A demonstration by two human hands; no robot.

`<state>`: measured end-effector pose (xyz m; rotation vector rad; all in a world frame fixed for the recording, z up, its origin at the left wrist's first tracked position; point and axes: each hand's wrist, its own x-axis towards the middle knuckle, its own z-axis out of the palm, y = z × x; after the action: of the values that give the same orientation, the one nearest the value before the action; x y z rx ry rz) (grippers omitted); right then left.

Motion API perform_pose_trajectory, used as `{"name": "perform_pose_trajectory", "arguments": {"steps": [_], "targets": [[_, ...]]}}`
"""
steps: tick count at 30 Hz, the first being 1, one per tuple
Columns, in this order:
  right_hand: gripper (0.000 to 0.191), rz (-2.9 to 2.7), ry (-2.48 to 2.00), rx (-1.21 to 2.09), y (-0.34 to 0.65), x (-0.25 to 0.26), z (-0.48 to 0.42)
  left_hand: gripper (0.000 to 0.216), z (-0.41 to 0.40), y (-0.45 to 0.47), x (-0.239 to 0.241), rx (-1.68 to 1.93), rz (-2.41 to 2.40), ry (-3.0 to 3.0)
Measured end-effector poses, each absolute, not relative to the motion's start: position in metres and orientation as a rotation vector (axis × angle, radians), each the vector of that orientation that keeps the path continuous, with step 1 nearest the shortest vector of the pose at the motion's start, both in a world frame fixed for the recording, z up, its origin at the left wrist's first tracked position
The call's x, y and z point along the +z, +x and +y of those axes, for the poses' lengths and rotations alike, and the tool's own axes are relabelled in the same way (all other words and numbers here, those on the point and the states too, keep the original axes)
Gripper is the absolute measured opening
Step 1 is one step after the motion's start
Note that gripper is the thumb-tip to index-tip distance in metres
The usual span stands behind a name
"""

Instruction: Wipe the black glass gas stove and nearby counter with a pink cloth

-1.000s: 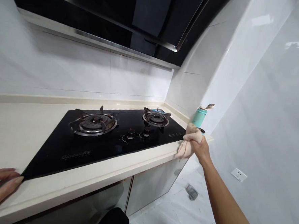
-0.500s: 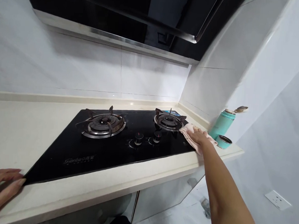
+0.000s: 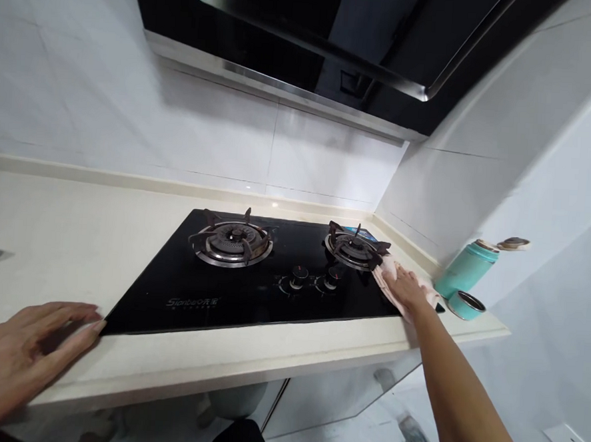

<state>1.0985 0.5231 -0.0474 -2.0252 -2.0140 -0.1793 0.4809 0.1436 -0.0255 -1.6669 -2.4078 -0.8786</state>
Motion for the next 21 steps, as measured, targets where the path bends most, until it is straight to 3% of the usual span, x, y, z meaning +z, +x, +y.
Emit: {"name": "perform_pose_trajectory", "arguments": {"steps": [12,21], "targets": [[0.072,-2.006,-1.832,-0.188,1.024,-0.076,0.412,0.049,0.141,0.475,-0.041,-0.805,-2.233,-1.858],[0.051,-2.214,-1.253,-0.117,0.963,-0.064,0.323,0.050,0.137,0.481,-0.040,-0.857,-2.195,-1.865]]}}
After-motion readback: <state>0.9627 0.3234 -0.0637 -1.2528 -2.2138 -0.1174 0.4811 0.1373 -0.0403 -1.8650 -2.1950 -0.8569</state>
